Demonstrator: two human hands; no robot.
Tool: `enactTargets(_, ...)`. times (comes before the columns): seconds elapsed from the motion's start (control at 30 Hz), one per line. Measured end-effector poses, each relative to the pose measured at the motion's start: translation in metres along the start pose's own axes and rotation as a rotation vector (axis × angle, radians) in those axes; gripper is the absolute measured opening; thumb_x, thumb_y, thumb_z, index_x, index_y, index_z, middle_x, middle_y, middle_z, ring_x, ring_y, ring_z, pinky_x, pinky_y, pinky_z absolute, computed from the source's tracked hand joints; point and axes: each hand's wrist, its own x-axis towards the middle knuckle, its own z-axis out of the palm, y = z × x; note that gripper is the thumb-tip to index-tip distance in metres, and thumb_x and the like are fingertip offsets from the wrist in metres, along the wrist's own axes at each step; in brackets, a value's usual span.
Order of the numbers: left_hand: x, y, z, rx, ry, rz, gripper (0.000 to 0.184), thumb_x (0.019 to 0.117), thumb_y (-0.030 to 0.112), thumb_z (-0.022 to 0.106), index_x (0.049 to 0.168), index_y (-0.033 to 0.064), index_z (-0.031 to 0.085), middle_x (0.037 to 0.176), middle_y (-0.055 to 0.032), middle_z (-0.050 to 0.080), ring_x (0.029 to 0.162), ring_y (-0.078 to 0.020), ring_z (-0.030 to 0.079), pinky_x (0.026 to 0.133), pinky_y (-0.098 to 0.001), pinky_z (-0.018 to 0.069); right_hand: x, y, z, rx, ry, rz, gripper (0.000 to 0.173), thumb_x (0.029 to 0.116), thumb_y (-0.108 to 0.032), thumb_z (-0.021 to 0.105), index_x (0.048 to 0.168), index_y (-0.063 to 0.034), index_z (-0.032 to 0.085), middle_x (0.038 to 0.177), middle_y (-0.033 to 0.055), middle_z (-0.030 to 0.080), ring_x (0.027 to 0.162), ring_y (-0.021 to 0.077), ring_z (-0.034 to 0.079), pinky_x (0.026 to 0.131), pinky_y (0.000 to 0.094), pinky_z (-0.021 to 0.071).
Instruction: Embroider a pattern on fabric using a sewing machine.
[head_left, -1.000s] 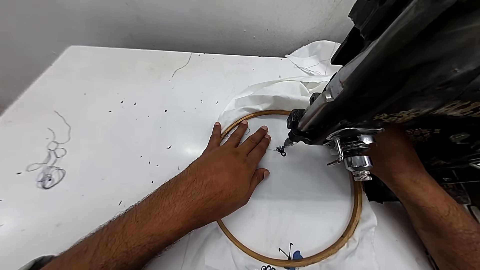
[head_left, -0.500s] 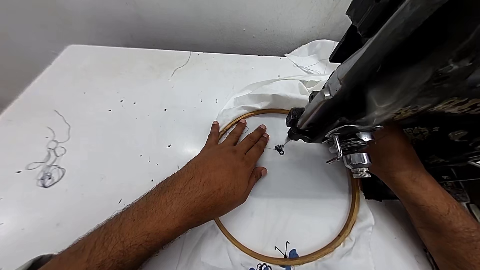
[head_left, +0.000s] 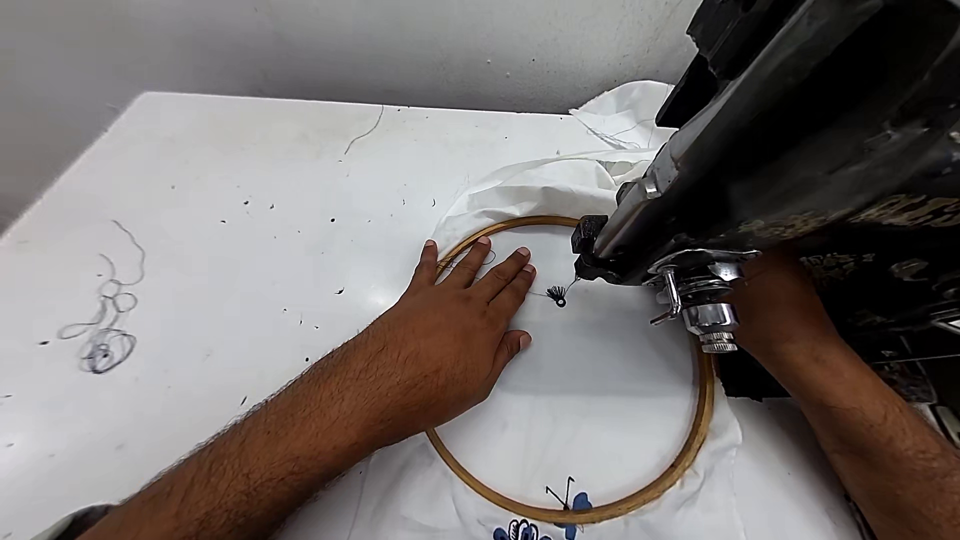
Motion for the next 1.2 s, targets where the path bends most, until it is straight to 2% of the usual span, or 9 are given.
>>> enactTargets(0.1, -0.001, 0.001, -0.002, 0.009, -0.024, -0.012, 0.065, 0.1082, 0.051, 0.025, 0.163, 0.0166, 0.033, 0.170, -0.0006, 0.026, 0.157, -0.0336, 0.022, 0.117, -0.0753, 0.0153, -0.001, -0.004, -0.002, -0.014, -0.015, 0.027, 0.014, 0.0917, -0.013, 0.070, 0.084, -0.0028, 0.064, 0.080, 0.0123, 0.061, 0.076, 0.0233, 0.060, 0.068, 0.0468, 0.0451)
enactTargets(0.23, 0.005, -0.003, 0.003, -0.002, 0.010, -0.007, 0.065, 0.1083, 0.052, 0.023, 0.163, 0.0173, 0.033, 0.170, 0.0009, 0.027, 0.157, -0.0310, 0.022, 0.117, -0.0756, 0.0152, 0.001, 0.006, 0.004, -0.006, 0.077, -0.100, 0.021, 0.0899, -0.021, 0.066, 0.097, -0.0005, 0.068, 0.093, 0.0173, 0.066, 0.091, 0.0256, 0.065, 0.078, 0.0478, 0.0489)
enactTargets(0.33, 0.009, -0.006, 0.005, -0.012, 0.035, 0.002, 0.065, 0.1083, 0.052, 0.022, 0.163, 0.0176, 0.034, 0.170, 0.0015, 0.028, 0.158, -0.0300, 0.022, 0.118, -0.0750, 0.0148, 0.004, 0.015, 0.010, 0.017, 0.127, -0.154, 0.023, 0.0911, -0.026, 0.066, 0.098, -0.0042, 0.068, 0.094, 0.0133, 0.067, 0.091, 0.0196, 0.064, 0.080, 0.0419, 0.0489)
enactTargets(0.4, 0.008, -0.006, 0.005, -0.012, 0.029, 0.003, 0.065, 0.1084, 0.052, 0.022, 0.163, 0.0176, 0.033, 0.170, 0.0018, 0.028, 0.158, -0.0298, 0.021, 0.118, -0.0746, 0.0148, 0.003, 0.014, 0.010, 0.034, 0.114, -0.140, 0.024, 0.0912, -0.025, 0.066, 0.099, -0.0033, 0.068, 0.094, 0.0146, 0.066, 0.091, 0.0213, 0.064, 0.080, 0.0442, 0.0486)
enactTargets(0.53, 0.002, -0.003, -0.002, 0.007, -0.025, -0.009, 0.065, 0.1083, 0.051, 0.023, 0.163, 0.0168, 0.032, 0.170, 0.0006, 0.026, 0.158, -0.0309, 0.021, 0.118, -0.0747, 0.0159, -0.001, 0.001, 0.004, 0.022, 0.062, -0.039, 0.015, 0.0913, -0.017, 0.068, 0.091, -0.0016, 0.067, 0.086, 0.0142, 0.064, 0.083, 0.0227, 0.063, 0.072, 0.0453, 0.0473)
enactTargets(0.67, -0.002, -0.001, -0.003, 0.001, -0.017, -0.011, 0.065, 0.1079, 0.051, 0.025, 0.162, 0.0162, 0.034, 0.170, -0.0006, 0.027, 0.157, -0.0329, 0.022, 0.117, -0.0752, 0.0163, -0.003, 0.001, 0.002, 0.011, 0.028, -0.005, 0.020, 0.0899, -0.021, 0.068, 0.086, -0.0021, 0.064, 0.081, 0.0126, 0.062, 0.078, 0.0221, 0.062, 0.068, 0.0451, 0.0463)
enactTargets(0.93, 0.008, -0.005, 0.004, -0.006, 0.020, -0.006, 0.066, 0.1081, 0.052, 0.022, 0.163, 0.0183, 0.033, 0.170, 0.0020, 0.027, 0.158, -0.0295, 0.022, 0.118, -0.0753, 0.0149, 0.003, 0.016, 0.008, 0.078, 0.107, -0.140, 0.024, 0.0913, -0.029, 0.068, 0.103, -0.0077, 0.068, 0.095, 0.0066, 0.066, 0.092, 0.0086, 0.062, 0.081, 0.0321, 0.0498)
enactTargets(1.1, 0.000, -0.003, -0.004, 0.006, -0.033, -0.021, 0.065, 0.1079, 0.052, 0.024, 0.163, 0.0175, 0.033, 0.170, 0.0010, 0.027, 0.157, -0.0310, 0.022, 0.118, -0.0744, 0.0165, -0.002, 0.001, 0.003, 0.035, 0.041, -0.001, 0.015, 0.0901, -0.017, 0.069, 0.091, -0.0019, 0.065, 0.086, 0.0135, 0.064, 0.083, 0.0225, 0.063, 0.072, 0.0457, 0.0481)
enactTargets(1.2, -0.001, -0.002, -0.004, 0.020, -0.039, -0.027, 0.065, 0.1080, 0.052, 0.024, 0.163, 0.0173, 0.032, 0.170, 0.0011, 0.026, 0.157, -0.0308, 0.022, 0.119, -0.0737, 0.0172, -0.004, -0.001, 0.002, 0.021, 0.020, -0.001, 0.014, 0.0891, -0.013, 0.069, 0.092, -0.0001, 0.065, 0.087, 0.0150, 0.064, 0.083, 0.0240, 0.063, 0.073, 0.0462, 0.0483)
